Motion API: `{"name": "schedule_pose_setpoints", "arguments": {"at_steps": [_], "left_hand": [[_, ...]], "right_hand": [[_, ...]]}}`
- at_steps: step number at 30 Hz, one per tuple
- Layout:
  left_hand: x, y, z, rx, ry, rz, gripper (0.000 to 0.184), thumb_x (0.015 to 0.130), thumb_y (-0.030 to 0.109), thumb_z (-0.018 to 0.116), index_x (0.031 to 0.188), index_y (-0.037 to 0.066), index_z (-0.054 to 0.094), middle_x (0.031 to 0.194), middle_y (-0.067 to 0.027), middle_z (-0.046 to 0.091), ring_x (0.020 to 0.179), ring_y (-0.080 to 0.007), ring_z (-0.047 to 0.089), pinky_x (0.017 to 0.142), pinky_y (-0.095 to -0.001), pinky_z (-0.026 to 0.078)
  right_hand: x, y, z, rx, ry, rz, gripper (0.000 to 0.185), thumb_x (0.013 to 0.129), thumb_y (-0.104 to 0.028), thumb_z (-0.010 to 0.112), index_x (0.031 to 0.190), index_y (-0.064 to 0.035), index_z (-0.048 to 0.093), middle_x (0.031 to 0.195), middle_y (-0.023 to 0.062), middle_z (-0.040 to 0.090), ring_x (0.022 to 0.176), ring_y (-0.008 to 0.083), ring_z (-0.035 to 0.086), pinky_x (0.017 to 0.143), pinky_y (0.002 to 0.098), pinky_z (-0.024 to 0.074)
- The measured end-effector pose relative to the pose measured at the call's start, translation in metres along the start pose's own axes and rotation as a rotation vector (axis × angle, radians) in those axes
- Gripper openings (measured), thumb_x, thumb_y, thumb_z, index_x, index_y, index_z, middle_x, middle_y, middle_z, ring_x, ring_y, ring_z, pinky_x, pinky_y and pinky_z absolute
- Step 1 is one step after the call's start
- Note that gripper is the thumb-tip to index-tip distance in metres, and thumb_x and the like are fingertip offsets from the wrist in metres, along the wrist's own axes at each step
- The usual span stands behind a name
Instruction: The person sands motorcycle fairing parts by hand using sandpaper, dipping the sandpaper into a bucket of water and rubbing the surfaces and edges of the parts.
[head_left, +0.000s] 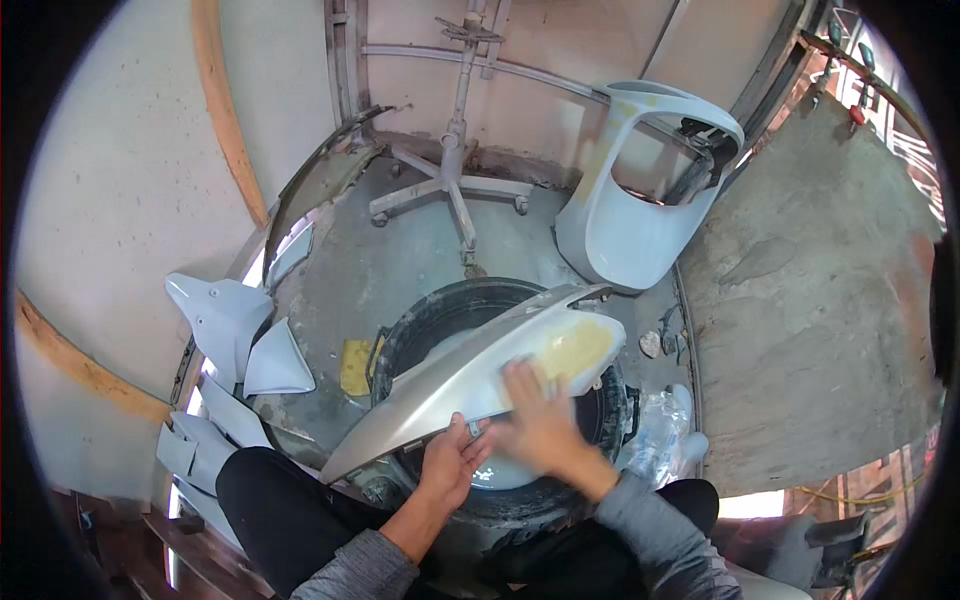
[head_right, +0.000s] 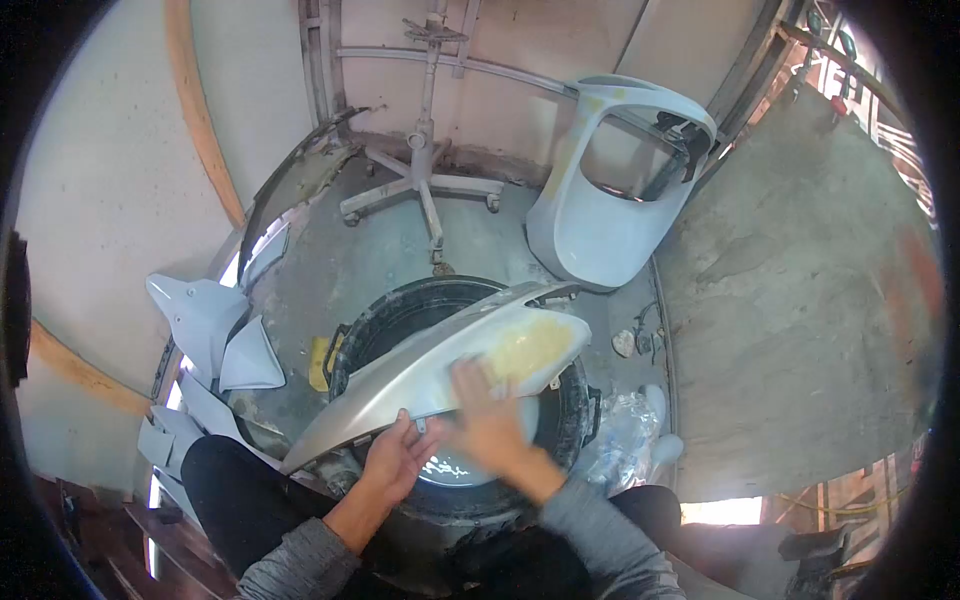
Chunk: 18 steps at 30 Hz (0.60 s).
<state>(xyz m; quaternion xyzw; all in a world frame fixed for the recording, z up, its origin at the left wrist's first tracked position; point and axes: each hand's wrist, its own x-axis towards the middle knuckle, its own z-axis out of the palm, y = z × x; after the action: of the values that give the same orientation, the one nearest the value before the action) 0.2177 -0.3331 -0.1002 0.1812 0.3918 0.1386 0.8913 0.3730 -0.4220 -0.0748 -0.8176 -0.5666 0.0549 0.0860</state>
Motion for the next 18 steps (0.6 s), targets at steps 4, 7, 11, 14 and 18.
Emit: {"name": "schedule_pose_setpoints", "arguments": {"at_steps": [4,7,11,14,18], "left_hand": [[-0.002,0.003,0.001,0.034,-0.03,0.007,0.046,0.107,0.041,0.046,0.136,0.006,0.047,0.131,-0.0088,0.059,0.128,-0.0265,0.055,0.103,-0.04,0.045],[0.005,0.002,-0.002,0.063,-0.012,0.01,0.047,0.107,0.042,0.046,0.137,0.007,0.047,0.132,-0.0081,0.059,0.127,-0.0257,0.055,0.101,-0.0394,0.044],[0.002,0.001,-0.003,0.069,-0.04,0.006,0.044,0.106,0.043,0.048,0.133,0.009,0.05,0.13,-0.0055,0.06,0.126,-0.0242,0.056,0.098,-0.0367,0.045],[-0.008,-0.002,0.0,0.092,0.029,-0.007,0.042,0.106,0.043,0.048,0.131,0.009,0.051,0.127,-0.0044,0.062,0.125,-0.0234,0.057,0.097,-0.0356,0.046],[0.001,-0.001,-0.003,0.134,0.039,-0.013,0.043,0.105,0.045,0.048,0.13,0.01,0.052,0.128,-0.0042,0.063,0.122,-0.0212,0.059,0.097,-0.0341,0.044]], "right_hand": [[0.01,0.016,-0.007,0.072,0.012,0.115,0.095,0.087,-0.058,0.062,0.156,-0.0032,0.027,0.164,0.0174,0.025,0.151,0.0343,0.023,0.115,0.0686,0.0146],[0.017,0.029,0.003,0.068,0.087,0.157,0.091,0.089,-0.056,0.061,0.154,-0.0009,0.03,0.161,0.0185,0.03,0.149,0.0364,0.029,0.115,0.0683,0.0151],[-0.001,-0.011,-0.019,0.063,-0.097,-0.136,0.087,0.091,-0.054,0.059,0.153,0.0003,0.032,0.161,0.0191,0.031,0.149,0.0368,0.028,0.114,0.069,0.0178],[0.033,0.041,-0.002,0.033,0.117,0.232,0.09,0.088,-0.059,0.06,0.152,-0.0015,0.035,0.161,0.0199,0.03,0.15,0.0347,0.027,0.112,0.0704,0.0212],[-0.005,-0.014,-0.012,-0.033,-0.108,-0.135,0.09,0.091,-0.062,0.055,0.152,0.0007,0.034,0.161,0.0212,0.029,0.15,0.0351,0.027,0.113,0.0681,0.0196]]}}
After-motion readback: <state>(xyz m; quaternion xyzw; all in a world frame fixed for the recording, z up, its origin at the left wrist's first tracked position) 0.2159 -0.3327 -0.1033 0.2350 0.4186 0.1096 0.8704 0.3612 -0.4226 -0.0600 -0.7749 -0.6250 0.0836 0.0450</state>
